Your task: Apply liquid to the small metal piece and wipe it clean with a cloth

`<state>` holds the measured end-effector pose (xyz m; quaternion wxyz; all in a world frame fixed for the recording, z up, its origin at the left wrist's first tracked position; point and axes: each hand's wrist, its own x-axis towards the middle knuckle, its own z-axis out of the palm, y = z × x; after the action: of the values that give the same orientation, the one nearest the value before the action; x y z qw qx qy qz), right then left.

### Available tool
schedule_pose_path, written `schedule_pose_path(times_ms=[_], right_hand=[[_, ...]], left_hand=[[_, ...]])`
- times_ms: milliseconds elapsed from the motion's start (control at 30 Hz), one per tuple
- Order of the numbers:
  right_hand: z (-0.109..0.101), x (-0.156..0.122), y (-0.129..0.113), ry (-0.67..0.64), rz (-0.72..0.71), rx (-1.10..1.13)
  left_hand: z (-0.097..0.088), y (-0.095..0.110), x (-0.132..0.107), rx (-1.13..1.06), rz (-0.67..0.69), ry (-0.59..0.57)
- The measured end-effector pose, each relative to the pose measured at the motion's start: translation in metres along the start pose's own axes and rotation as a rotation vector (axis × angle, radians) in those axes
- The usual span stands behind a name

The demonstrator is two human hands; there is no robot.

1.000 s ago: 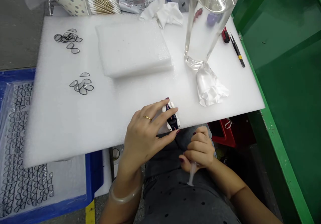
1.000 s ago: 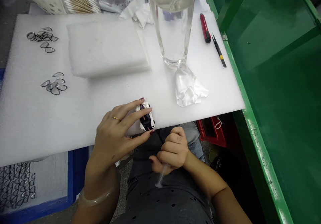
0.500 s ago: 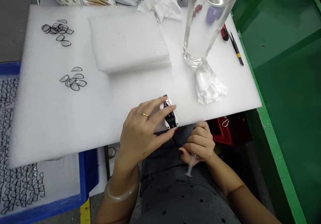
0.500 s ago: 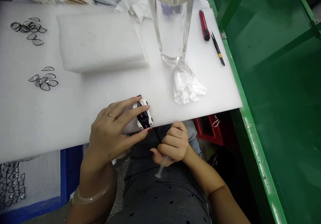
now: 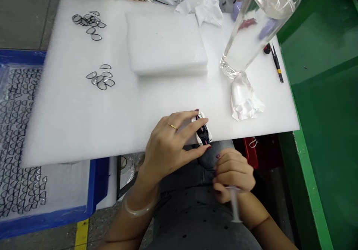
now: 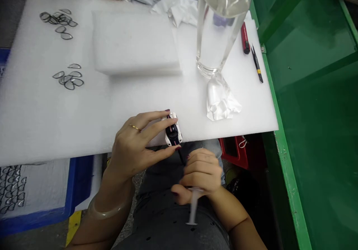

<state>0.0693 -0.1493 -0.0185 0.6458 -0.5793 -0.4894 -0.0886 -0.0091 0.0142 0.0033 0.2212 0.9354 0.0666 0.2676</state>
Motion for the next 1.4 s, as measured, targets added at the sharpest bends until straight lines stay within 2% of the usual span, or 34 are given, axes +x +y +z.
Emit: schedule_pose_path(times_ms=[67, 133, 233, 300, 367, 467, 567, 700, 800, 900, 1100, 1400], right_hand=[[-0.003, 0.017, -0.006, 0.133, 0.11, 0.155], [-0.003, 0.042, -0.011, 0.195, 0.244, 0.322], [0.001, 0.078, -0.016, 0.066, 0.357, 0.511], [0.006, 0.094, -0.016, -0.08, 0.319, 0.521], [0.012, 0.101, -0.015, -0.171, 0.276, 0.437], [0.02, 0.102, -0.012, -0.205, 0.283, 0.335], [0.026, 0.101, -0.01, -0.215, 0.293, 0.368], [0.03, 0.101, -0.01, -0.132, 0.366, 0.399], [0.031, 0.102, -0.01, -0.08, 0.399, 0.491], [0.03, 0.102, -0.008, -0.098, 0.409, 0.581], [0.024, 0.097, 0.001, -0.062, 0.508, 0.89], [0.026, 0.093, -0.004, 0.032, 0.511, 0.854]], left_hand=[[0.0, -0.001, -0.001, -0.076, 0.022, 0.051], [0.001, -0.002, -0.002, -0.132, 0.02, 0.08], [0.001, -0.003, -0.001, -0.139, -0.011, 0.106], [0.002, -0.003, -0.001, -0.13, -0.018, 0.124], [0.002, -0.002, 0.0, -0.126, -0.019, 0.136], [0.001, -0.002, 0.001, -0.135, -0.024, 0.141], [0.001, -0.001, 0.001, -0.144, -0.032, 0.149], [0.001, -0.001, 0.002, -0.132, -0.034, 0.162], [0.002, -0.001, 0.002, -0.128, -0.03, 0.169], [0.003, -0.001, 0.002, -0.133, -0.027, 0.182], [0.004, -0.002, 0.001, -0.13, -0.042, 0.187], [0.005, 0.0, 0.002, -0.14, -0.066, 0.2]])
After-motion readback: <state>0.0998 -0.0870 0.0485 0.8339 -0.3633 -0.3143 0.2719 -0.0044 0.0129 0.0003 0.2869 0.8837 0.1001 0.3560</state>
